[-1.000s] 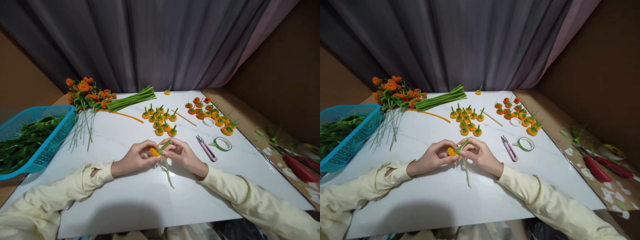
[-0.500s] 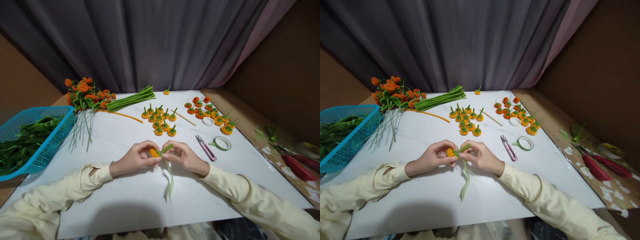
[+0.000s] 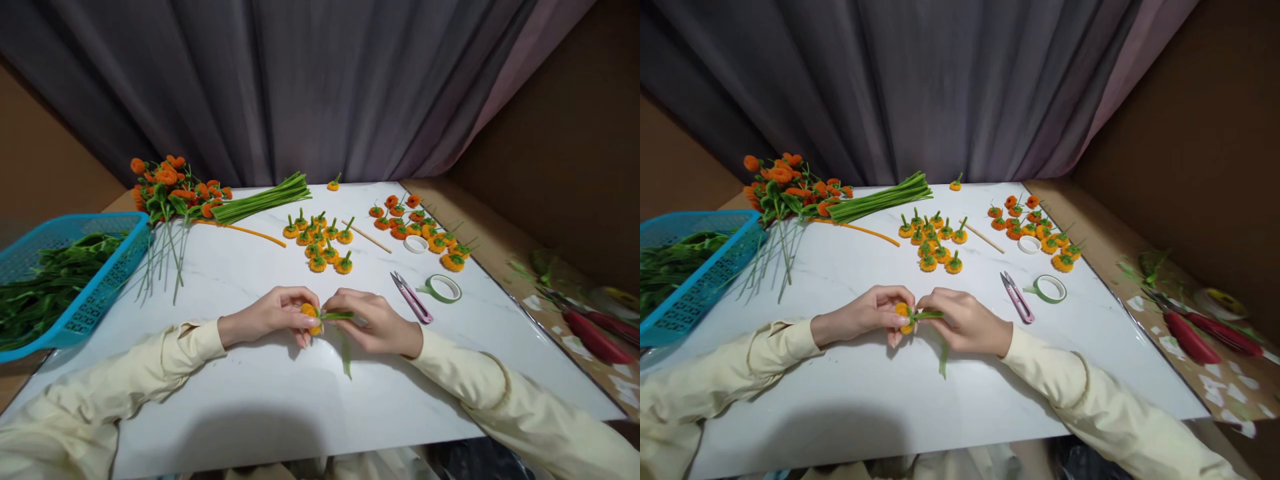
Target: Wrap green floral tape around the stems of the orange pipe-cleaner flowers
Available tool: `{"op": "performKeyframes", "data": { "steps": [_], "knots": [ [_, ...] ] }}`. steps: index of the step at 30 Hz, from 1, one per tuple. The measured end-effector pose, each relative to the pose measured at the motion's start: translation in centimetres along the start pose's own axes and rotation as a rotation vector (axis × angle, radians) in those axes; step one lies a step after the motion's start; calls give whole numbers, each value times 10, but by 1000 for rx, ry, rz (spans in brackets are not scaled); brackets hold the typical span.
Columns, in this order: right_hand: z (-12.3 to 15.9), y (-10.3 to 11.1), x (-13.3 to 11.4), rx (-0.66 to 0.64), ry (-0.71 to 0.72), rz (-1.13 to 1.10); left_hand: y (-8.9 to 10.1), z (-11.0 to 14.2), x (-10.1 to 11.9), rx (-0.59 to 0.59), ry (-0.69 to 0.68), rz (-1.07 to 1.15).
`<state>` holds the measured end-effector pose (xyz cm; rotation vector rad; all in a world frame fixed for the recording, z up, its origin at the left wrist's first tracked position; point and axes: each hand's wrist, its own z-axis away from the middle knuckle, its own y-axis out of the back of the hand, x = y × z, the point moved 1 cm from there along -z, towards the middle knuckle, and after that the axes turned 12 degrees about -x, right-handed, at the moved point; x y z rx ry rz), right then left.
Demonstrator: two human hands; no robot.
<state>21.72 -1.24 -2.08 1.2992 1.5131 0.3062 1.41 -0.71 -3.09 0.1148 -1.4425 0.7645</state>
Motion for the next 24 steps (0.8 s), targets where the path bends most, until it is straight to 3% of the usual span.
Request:
{"op": "performKeyframes", "data": {
  "steps": [8,13,16,19,24],
  "knots": [
    [-2,0,-3,37,353,502,-1,-1,3,-33,82,128],
    [-4,5,-8,43,446,740,1,-1,-1,-62,126,227],
    [-2,3,-9,20,449,752,1,-2,-2,-61,137,261],
    [0,-2,-6,27,308,498,1,-2,1,-40,126,199],
    [0,-5,1,43,-381,-396,-3,1,13,21,50,-153]
  ]
}}
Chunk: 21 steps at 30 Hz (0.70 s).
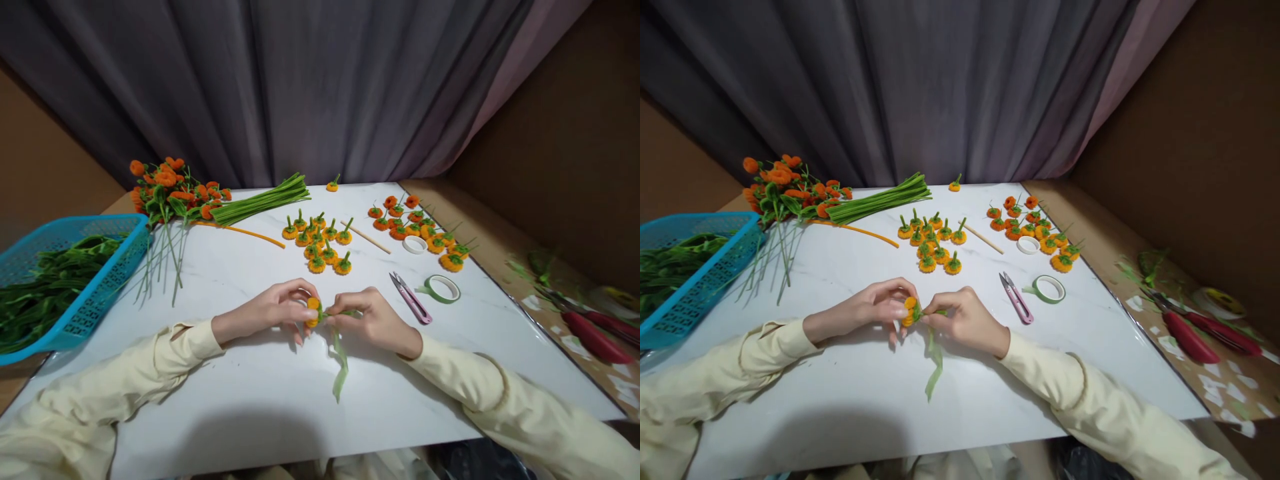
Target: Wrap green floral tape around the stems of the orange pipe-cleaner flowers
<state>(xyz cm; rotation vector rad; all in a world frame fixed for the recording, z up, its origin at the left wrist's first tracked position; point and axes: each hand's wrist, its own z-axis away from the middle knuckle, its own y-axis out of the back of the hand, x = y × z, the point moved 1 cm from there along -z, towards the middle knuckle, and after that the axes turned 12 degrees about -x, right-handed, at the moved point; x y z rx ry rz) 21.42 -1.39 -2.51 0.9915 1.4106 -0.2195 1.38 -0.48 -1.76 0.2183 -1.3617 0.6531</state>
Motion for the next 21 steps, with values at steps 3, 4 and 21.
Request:
{"op": "performKeyframes", "data": {
  "steps": [3,4,21],
  "knots": [
    [-2,-1,-1,-32,-252,-421,-3,3,3,32,4,-292],
    [-3,-2,-2,-38,-288,-503,-3,4,3,37,12,-347],
    [-5,-5,-6,-48,-133,-372,0,-4,-6,70,27,170]
  ]
}}
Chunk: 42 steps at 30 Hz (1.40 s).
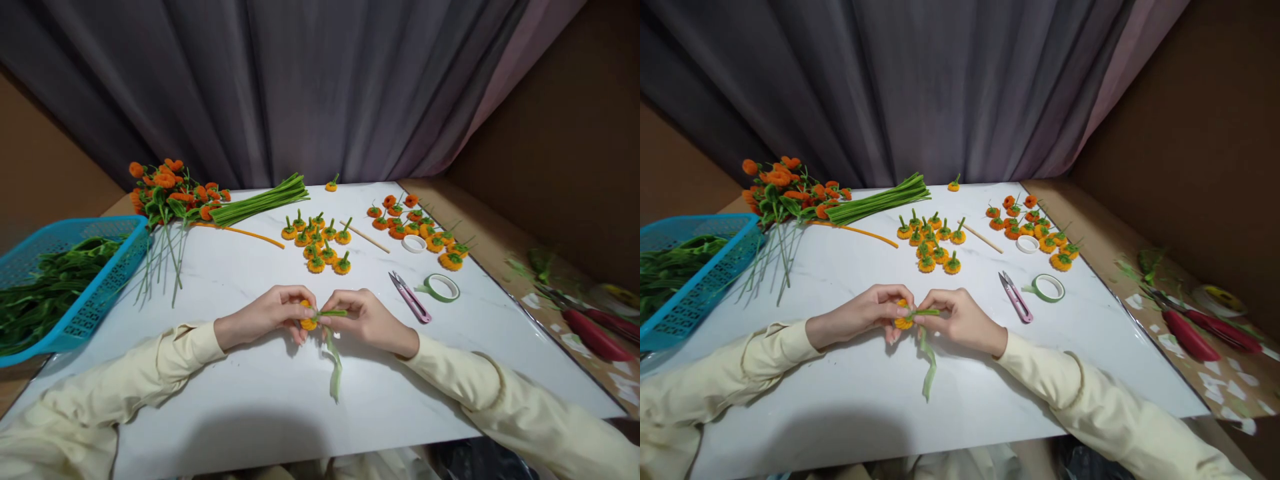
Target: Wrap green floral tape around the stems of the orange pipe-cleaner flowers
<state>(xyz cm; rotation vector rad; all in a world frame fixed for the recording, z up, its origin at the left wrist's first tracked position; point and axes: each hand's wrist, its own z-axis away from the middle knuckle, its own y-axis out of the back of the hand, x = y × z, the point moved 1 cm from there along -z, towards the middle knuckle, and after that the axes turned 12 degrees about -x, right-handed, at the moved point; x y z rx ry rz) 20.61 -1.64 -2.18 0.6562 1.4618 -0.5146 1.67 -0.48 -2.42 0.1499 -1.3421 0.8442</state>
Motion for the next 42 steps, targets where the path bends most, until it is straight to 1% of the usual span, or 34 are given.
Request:
{"op": "performKeyframes", "data": {
  "steps": [4,7,11,17,21,24,27,30,32,34,37,42],
  "knots": [
    [2,1,-3,31,51,278,-2,0,0,13,-22,-52],
    [3,1,-3,25,74,404,-5,1,0,40,-16,-99],
    [2,1,0,1,85,469,-8,1,-3,74,5,-154],
    [2,1,3,23,176,559,-8,2,-4,73,-17,-171],
    [2,2,4,35,158,544,-7,2,-4,65,-18,-158],
    [1,4,2,52,117,485,-5,3,0,22,-26,-201],
    [1,6,0,66,72,401,0,6,6,-53,-52,-358],
    [1,6,-1,39,55,322,6,10,12,-111,-88,-668],
    [1,5,-1,6,54,294,7,12,16,-139,-172,-867],
    [2,5,0,-16,60,283,7,13,19,-156,-273,-1006],
    [2,5,0,-19,95,312,4,14,21,-154,-342,-1094],
    [3,6,-1,-8,161,429,2,14,21,-116,-343,-1084]
  ]
}}
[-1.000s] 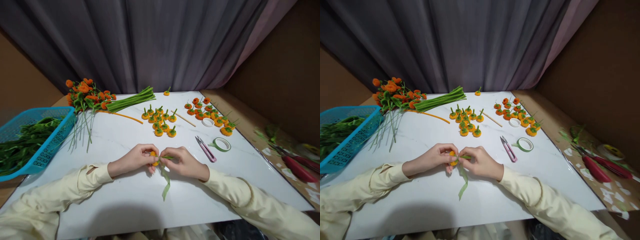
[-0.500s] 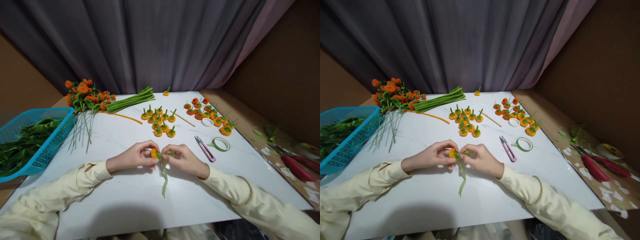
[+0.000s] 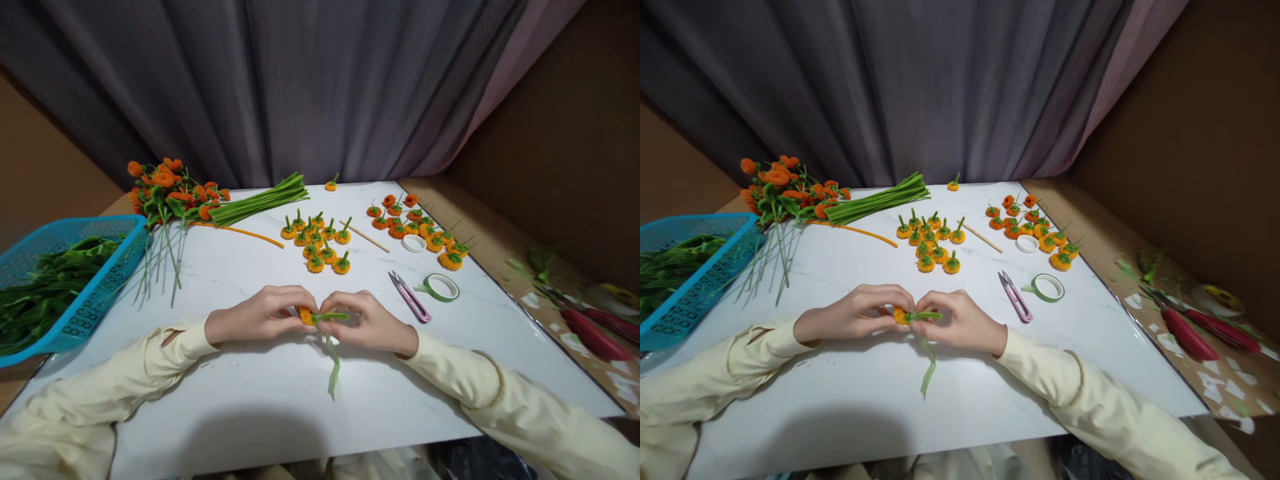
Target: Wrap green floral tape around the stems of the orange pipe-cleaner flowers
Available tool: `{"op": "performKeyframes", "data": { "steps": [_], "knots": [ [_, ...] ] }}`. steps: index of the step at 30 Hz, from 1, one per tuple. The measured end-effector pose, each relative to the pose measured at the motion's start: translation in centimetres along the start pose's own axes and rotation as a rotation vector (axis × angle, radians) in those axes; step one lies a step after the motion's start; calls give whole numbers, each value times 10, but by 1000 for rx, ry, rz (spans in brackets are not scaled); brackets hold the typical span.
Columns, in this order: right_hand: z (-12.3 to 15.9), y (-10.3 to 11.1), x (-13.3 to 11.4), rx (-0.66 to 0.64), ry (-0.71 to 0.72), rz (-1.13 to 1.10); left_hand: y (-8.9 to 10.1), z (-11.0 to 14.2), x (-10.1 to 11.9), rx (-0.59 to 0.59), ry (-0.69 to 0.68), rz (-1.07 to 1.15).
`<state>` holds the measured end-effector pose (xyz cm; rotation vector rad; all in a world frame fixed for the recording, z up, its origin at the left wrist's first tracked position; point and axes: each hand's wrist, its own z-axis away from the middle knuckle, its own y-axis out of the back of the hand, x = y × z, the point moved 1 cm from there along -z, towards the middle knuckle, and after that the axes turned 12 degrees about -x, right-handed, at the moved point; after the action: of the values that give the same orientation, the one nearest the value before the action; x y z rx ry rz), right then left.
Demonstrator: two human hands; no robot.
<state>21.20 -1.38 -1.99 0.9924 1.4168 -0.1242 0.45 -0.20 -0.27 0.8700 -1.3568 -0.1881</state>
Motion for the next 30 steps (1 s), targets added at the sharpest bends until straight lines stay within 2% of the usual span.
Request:
{"op": "performKeyframes", "data": {
  "steps": [8,12,16,19,25,30],
  "knots": [
    [1,-1,0,15,4,7,-2,0,-3,25,83,125],
    [1,-2,-1,-11,-6,17,-4,0,-4,3,161,355],
    [2,-1,-2,-36,48,39,-6,-1,-3,-60,267,623],
    [4,0,-2,-30,140,145,-7,-2,-2,-71,309,733],
    [5,-3,-1,-45,373,459,-7,-2,-4,-112,325,795],
    [4,-5,-4,21,614,861,-7,-1,-6,-156,342,882]
  ]
}}
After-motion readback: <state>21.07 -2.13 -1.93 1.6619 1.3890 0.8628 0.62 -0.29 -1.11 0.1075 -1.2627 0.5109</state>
